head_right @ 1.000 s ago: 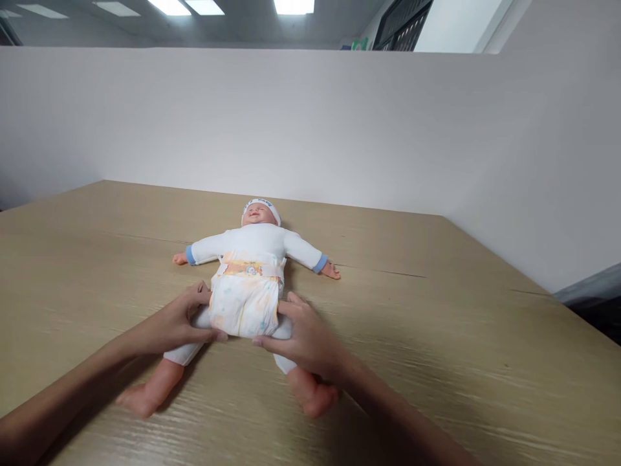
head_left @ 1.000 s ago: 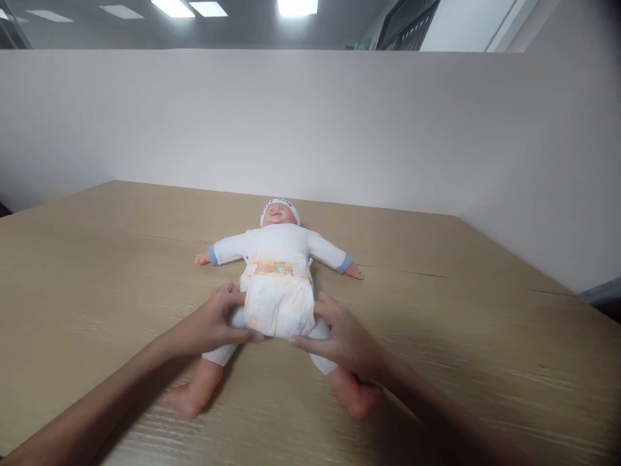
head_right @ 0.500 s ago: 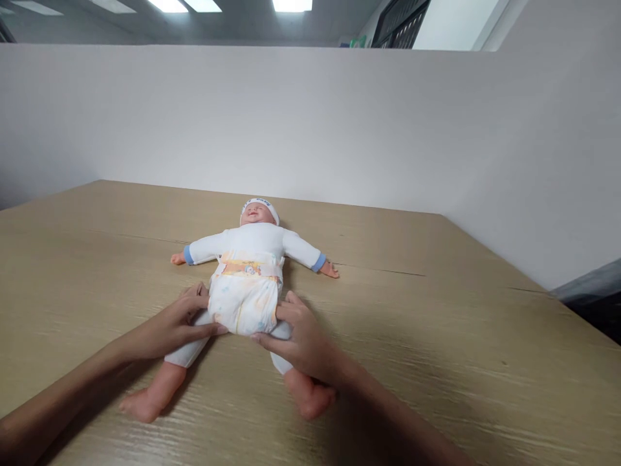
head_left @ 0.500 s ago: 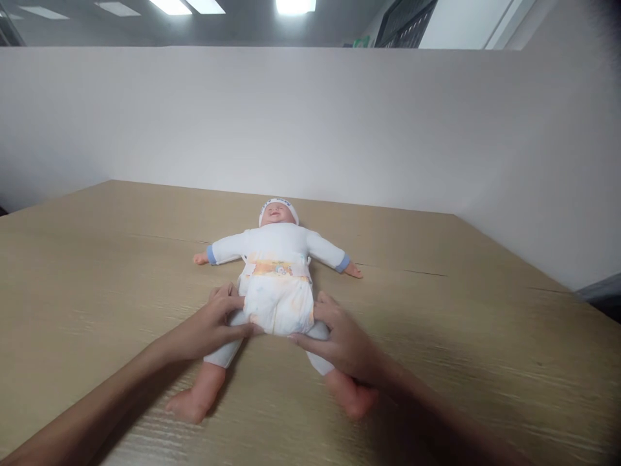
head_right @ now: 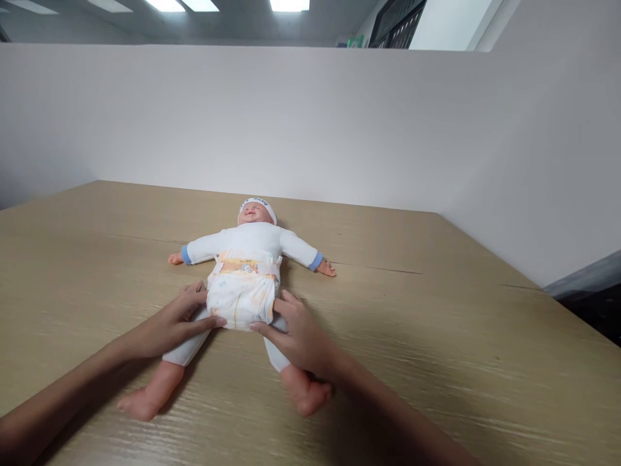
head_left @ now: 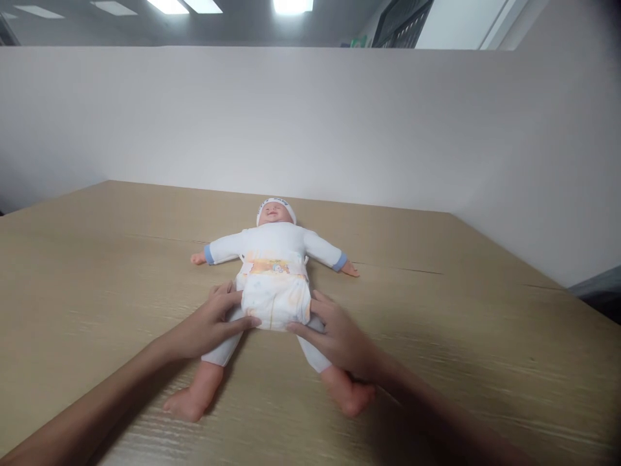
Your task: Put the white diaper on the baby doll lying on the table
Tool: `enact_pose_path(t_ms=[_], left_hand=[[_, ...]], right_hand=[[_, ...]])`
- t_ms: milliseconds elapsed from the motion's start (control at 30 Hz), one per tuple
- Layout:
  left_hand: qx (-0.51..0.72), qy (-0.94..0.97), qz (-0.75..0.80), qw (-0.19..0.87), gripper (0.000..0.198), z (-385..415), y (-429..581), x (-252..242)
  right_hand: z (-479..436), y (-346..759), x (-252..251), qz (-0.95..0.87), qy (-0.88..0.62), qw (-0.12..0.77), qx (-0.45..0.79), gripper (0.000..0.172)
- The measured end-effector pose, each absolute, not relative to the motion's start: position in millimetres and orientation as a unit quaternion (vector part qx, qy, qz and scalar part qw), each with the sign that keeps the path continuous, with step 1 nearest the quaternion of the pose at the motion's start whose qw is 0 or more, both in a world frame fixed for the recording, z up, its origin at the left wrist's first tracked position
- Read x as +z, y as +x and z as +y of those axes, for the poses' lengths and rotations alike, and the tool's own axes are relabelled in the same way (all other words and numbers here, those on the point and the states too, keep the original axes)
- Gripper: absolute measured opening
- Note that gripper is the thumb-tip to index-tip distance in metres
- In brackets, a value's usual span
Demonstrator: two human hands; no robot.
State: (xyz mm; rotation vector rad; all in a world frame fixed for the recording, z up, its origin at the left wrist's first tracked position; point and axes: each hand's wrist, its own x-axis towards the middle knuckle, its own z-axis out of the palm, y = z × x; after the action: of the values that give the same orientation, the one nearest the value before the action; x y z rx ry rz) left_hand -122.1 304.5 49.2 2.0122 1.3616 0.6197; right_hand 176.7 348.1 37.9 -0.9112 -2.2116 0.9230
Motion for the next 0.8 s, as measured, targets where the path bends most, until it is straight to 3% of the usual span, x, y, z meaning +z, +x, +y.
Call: enact_pose_path(t_ms=[500,800], left_hand=[[0.32,0.684,0.517,0.403,0.049,305.4,-116.1,45.2],[0.359,0.633,0.504,0.465,0.044,306.7,-113.6,44.0]], right_hand=[[344.7,173.6,33.9,-0.748,-0.369,0.323,0.447,0.038],[343.6,170.5,33.3,-0.691,-0.343,0.336,0.541,0.044]])
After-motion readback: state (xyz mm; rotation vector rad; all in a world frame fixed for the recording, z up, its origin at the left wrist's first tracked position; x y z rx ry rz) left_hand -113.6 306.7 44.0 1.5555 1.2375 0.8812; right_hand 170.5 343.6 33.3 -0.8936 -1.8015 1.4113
